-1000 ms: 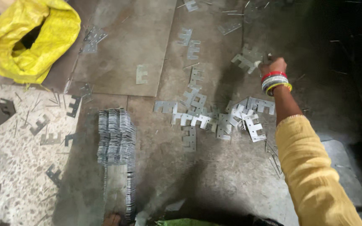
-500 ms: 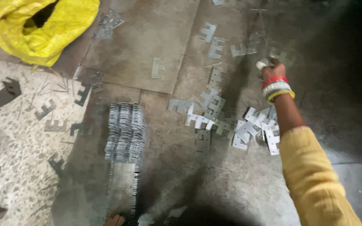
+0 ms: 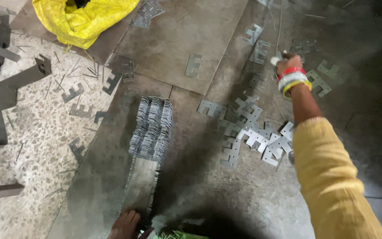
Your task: The person sorts through loose metal components in a yellow bag and stacks them onto pre-assembled metal frames on the floor.
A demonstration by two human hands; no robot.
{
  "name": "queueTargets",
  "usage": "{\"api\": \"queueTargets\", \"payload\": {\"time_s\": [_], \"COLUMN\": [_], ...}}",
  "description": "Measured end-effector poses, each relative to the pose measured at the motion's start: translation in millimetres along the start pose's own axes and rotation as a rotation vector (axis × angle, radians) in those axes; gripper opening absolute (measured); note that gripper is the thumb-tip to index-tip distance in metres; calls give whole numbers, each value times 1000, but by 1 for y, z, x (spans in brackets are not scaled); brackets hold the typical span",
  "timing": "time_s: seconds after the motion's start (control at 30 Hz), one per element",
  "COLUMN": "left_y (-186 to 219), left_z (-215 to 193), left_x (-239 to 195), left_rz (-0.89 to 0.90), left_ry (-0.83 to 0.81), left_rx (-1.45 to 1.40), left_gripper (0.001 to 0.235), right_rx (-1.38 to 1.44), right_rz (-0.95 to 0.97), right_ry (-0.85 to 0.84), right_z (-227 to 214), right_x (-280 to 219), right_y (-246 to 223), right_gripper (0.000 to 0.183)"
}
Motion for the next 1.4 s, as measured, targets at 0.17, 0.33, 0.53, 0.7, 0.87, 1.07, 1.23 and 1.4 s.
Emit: {"api": "queueTargets", "payload": {"time_s": [0.17,0.33,0.53,0.7,0.87,1.07,1.23,1.4], "left_y": [37,52,59,74,69,67,67,67], "left_z": [-46,-71,-85,-107,-102,-98,-97,-100], "left_x": [19,24,23,28,23,21,21,22], "left_rz": [38,-57,-221,-126,-206,-148,-89,-168], "left_ry": [-44,-92,-249,-129,-230,-192,-159,-220], "left_rx": [-72,-53,-64,-58,-76,-63,-65,-62], "left_gripper": [51,52,51,46,47,54,52,50], "right_rx": [-70,-135,-28,-25,-47,-90,-113,-119], "right_rz": [-126,200,329,245,-31,-148,-62,69], "right_ry": [-174,-343,-170,-14,-80,-208,-221,-106], "right_z": [-88,-189,-266,-250,-169,-64,-96,-240], "right_x": [-117,-312,-396,-372,-299,-252,-250,-328], "right_y": [50,87,77,27,-52,-135,-72,12], "right_gripper": [45,60,44,39,50,52,53,53]}}
Point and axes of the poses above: each hand's wrist, its own x-axis towards the middle knuckle, its own z-axis out of the palm, y = z × x, the point moved 9 cm from there along x, towards the middle knuckle, and after that the axes turned 6 degrees about y, right-handed, at the moved point
